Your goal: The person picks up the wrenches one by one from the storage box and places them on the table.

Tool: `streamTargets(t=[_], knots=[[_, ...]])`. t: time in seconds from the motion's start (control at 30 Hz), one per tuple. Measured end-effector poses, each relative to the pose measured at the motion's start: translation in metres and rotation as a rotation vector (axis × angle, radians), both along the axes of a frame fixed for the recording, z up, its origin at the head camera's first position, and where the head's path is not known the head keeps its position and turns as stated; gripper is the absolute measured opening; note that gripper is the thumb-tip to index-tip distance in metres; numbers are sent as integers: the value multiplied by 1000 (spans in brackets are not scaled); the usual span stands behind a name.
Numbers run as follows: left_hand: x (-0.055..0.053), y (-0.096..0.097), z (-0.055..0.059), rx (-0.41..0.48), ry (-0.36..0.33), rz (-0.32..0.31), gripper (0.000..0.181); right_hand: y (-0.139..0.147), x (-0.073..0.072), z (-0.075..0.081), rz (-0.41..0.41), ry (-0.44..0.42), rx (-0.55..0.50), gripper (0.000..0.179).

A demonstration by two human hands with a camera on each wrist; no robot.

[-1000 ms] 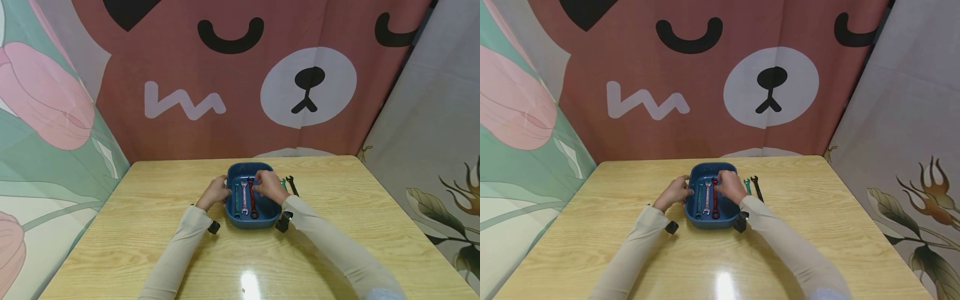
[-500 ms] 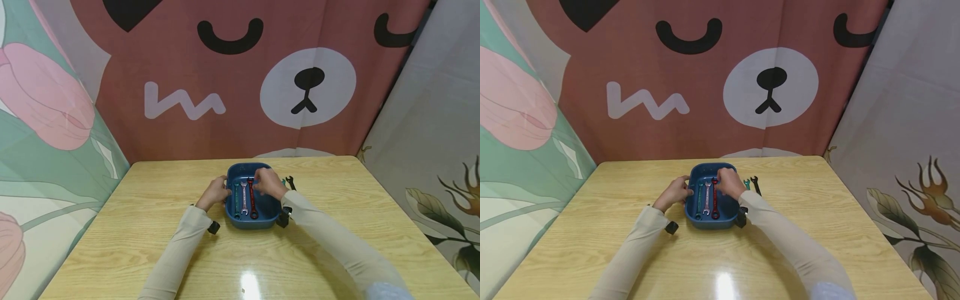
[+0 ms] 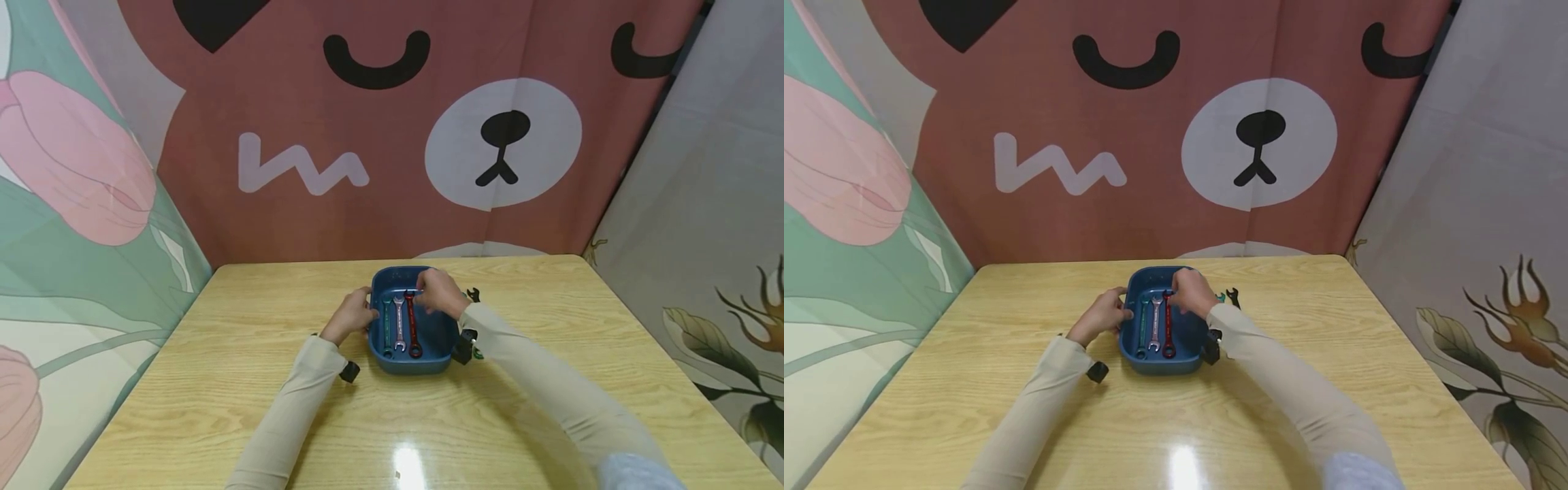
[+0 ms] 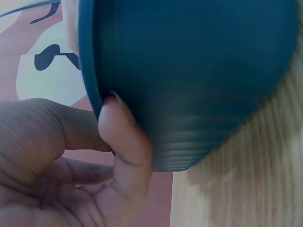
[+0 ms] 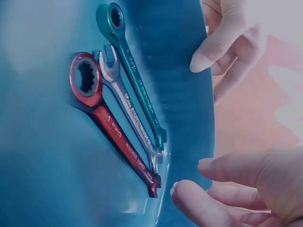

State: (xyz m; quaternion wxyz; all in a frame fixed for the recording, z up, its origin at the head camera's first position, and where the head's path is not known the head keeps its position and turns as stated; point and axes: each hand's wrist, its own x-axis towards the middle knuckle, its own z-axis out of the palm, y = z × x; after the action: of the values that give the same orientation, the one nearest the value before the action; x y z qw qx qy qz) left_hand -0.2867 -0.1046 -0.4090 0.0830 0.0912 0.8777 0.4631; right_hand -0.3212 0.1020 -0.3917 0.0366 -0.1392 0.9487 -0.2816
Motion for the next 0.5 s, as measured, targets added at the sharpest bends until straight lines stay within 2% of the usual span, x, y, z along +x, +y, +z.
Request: streamTargets(t=[0.5], knots=[[0,2,-2,5,-1,14,61,1,-5,13,10,34,5,26]])
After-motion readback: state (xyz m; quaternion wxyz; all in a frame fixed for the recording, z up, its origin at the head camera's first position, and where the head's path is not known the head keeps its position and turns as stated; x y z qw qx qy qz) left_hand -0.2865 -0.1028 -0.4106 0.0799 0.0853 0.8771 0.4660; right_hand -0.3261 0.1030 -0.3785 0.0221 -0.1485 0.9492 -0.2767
